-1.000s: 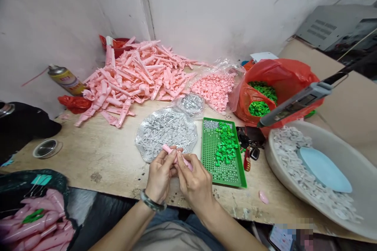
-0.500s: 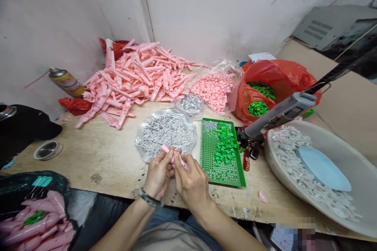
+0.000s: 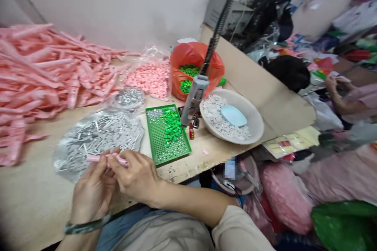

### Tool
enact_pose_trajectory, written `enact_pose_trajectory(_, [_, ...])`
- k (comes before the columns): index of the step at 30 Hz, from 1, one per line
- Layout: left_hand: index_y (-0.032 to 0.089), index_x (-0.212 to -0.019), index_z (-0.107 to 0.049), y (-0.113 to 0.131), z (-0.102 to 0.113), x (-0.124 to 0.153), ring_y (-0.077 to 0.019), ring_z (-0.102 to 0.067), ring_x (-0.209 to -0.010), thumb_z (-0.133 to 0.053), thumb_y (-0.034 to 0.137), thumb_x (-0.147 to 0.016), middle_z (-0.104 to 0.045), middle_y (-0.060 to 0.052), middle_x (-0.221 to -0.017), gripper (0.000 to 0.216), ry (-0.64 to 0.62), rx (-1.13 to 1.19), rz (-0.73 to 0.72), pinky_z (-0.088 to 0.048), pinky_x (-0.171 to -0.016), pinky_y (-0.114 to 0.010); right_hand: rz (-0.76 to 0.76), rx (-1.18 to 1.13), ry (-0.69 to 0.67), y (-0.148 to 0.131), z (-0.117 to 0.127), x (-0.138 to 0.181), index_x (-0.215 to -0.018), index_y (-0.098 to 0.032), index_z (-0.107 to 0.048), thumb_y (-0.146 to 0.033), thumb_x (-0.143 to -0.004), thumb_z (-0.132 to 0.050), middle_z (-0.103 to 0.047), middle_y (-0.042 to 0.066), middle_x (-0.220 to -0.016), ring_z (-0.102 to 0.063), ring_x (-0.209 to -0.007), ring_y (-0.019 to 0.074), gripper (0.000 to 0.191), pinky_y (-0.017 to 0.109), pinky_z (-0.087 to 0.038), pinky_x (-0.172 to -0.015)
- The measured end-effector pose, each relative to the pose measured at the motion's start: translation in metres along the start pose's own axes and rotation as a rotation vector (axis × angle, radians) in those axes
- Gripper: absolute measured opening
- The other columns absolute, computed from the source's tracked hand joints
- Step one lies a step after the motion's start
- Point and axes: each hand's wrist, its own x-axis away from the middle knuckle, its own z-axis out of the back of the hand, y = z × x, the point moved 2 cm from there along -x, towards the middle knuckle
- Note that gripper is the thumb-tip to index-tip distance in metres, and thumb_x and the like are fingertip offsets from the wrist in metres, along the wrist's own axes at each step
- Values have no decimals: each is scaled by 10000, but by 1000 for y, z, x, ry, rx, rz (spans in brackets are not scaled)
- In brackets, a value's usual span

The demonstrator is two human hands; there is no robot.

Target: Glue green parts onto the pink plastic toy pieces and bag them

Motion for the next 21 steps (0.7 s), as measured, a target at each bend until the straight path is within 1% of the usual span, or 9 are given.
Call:
enact_pose_trajectory(2, [148, -950, -702, 3, -2, 2, -158, -705, -750, -722, 203, -803, -749, -50, -920, 157, -46, -40, 15, -609, -673, -232, -58, -102, -41, 6, 9, 0, -1281, -219, -607, -258, -973, -483, -652, 70, -1118, -620, -954, 176, 335, 285, -513, -814])
enact_pose_trajectory(4, [176, -971, -699, 10, -5, 7, -176, -707, -830, -727, 234, -810, -745, -42, -983, 174, -71, -82, -26, -612, -677, -230, -218, -282, -121, 16, 19, 1, -1232, -237, -627, -348, -963, -539, -657, 46, -1111, -624, -974, 164, 304, 275, -499, -847])
enact_pose_trajectory(7, [221, -1037, -688, 20, -9, 16, -206, -694, -948, -737, 287, -811, -729, -29, -1077, 241, -105, -145, -140, -614, -697, -237, -517, -642, -337, 37, 26, 4, -1138, -219, -651, -538, -874, -640, -682, 8, -900, -629, -775, 140, 413, 240, -488, -693])
enact_pose_trajectory(9, [238, -1068, -681, 23, -11, 22, -217, -689, -980, -738, 303, -812, -723, -20, -1098, 270, -140, -175, -172, -613, -734, -252, -610, -861, -430, 47, 27, 5, -1075, -192, -664, -564, -782, -729, -670, -9, -808, -590, -680, 120, 479, 211, -443, -605])
enact_pose_trajectory(11, [245, -1069, -678, 22, -12, 25, -218, -689, -987, -733, 313, -817, -722, -7, -1103, 267, -161, -184, -176, -607, -783, -274, -607, -978, -416, 53, 27, 6, -1005, -181, -688, -534, -697, -809, -668, -12, -814, -569, -693, 114, 484, 199, -416, -603])
enact_pose_trajectory(13, [245, -1049, -677, 21, -11, 26, -215, -694, -976, -733, 315, -818, -725, 5, -1079, 248, -163, -188, -183, -596, -825, -290, -584, -986, -358, 55, 25, 8, -940, -187, -714, -522, -670, -828, -674, -12, -829, -562, -728, 117, 445, 198, -405, -619])
enact_pose_trajectory(16, [236, -1017, -674, 20, -10, 27, -200, -698, -940, -731, 303, -821, -729, 14, -1006, 216, -144, -200, -220, -589, -835, -291, -583, -968, -304, 51, 17, 11, -924, -188, -729, -536, -706, -796, -679, -8, -816, -550, -706, 113, 416, 199, -392, -601])
enact_pose_trajectory(19, [232, -1018, -680, 21, -9, 27, -189, -695, -928, -721, 294, -831, -728, 11, -982, 201, -117, -226, -301, -587, -838, -282, -608, -995, -305, 42, 7, 13, -944, -173, -730, -549, -729, -771, -652, -17, -759, -492, -609, 89, 435, 196, -362, -540])
enact_pose_trajectory(21, [233, -1014, -684, 21, -7, 28, -186, -697, -926, -726, 302, -829, -728, 9, -984, 202, -112, -248, -317, -588, -842, -268, -606, -947, -281, 36, 8, 14, -973, -176, -734, -539, -778, -732, -649, -16, -754, -489, -601, 90, 412, 199, -372, -543])
